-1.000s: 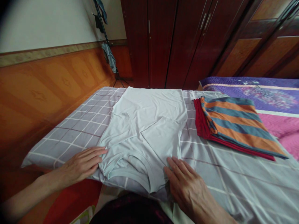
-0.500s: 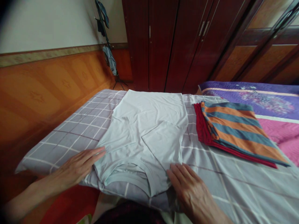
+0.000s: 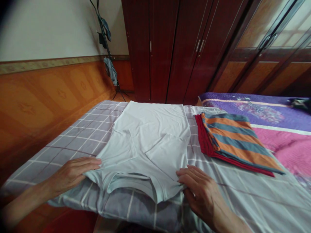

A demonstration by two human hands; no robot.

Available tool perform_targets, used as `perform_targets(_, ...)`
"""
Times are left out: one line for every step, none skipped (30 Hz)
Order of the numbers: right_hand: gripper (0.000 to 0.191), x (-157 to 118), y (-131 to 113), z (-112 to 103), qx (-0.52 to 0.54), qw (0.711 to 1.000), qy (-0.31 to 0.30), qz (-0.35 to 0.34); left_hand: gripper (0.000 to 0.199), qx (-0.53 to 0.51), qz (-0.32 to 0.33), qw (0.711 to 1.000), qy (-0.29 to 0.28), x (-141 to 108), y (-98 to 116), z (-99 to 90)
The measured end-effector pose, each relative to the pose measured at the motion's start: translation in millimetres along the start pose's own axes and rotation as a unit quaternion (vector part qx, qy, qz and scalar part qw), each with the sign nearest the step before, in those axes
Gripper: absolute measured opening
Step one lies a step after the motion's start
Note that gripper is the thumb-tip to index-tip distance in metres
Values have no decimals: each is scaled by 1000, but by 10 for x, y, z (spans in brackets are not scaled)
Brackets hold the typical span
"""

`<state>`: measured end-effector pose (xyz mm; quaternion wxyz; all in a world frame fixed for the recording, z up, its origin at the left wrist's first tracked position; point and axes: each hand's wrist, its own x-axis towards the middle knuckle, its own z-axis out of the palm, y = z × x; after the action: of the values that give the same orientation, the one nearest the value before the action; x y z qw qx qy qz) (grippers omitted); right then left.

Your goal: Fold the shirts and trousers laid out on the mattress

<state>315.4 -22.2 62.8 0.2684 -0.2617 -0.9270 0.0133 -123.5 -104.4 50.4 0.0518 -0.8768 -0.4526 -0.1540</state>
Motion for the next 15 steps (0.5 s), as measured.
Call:
perform_targets(31,1,5,-50,0,1000,0,3,46,-8,-2,1000,-2,2,7,-51)
perform_targets(30,1,4,-96,1,1000,0,4,48,-14,-1,1000,-2,3,19,-100)
perform_targets(30,1,-2,-139,2,1000,-1,2,49,-17,0,1000,-1,4,37,-146)
perform_targets(30,2,-15,-178,4,1000,0,0,49,-20,3,1000,-2,8,60,-189)
perform_targets(30,2,-33,-214,5,1000,2,-4,48,-21,6,1000,-4,13,88,-230)
perform_targets(29,1,-57,-246,6,1000,4,-7,48,-21,9,1000,-7,20,123,-270)
perform_targets(28,-3,-83,-277,5,1000,3,-8,48,-20,12,1000,-10,28,163,-309)
perform_targets(28,-11,-111,-307,5,1000,1,-12,49,-18,14,1000,-15,35,207,-348)
perform_targets(27,-26,-137,-336,3,1000,-3,-15,50,-17,13,1000,-21,38,253,-384)
perform_targets(27,-48,-160,-366,2,1000,-9,-19,50,-18,13,999,-30,36,299,-417)
perform_targets(28,-77,-179,-394,2,1000,-13,-25,50,-23,9,999,-40,27,344,-444)
perform_targets(30,-112,-194,-422,4,999,-16,-31,49,-31,2,998,-52,10,387,-464)
perform_targets(31,-152,-204,-447,8,999,-19,-37,48,-44,-9,997,-66,-16,427,-476)
perform_targets(31,-194,-211,-468,15,999,-25,-44,48,-61,-20,995,-77,-50,466,-481)
perform_targets(30,-236,-217,-483,27,998,-32,-51,47,-80,-33,993,-87,-92,502,-479)
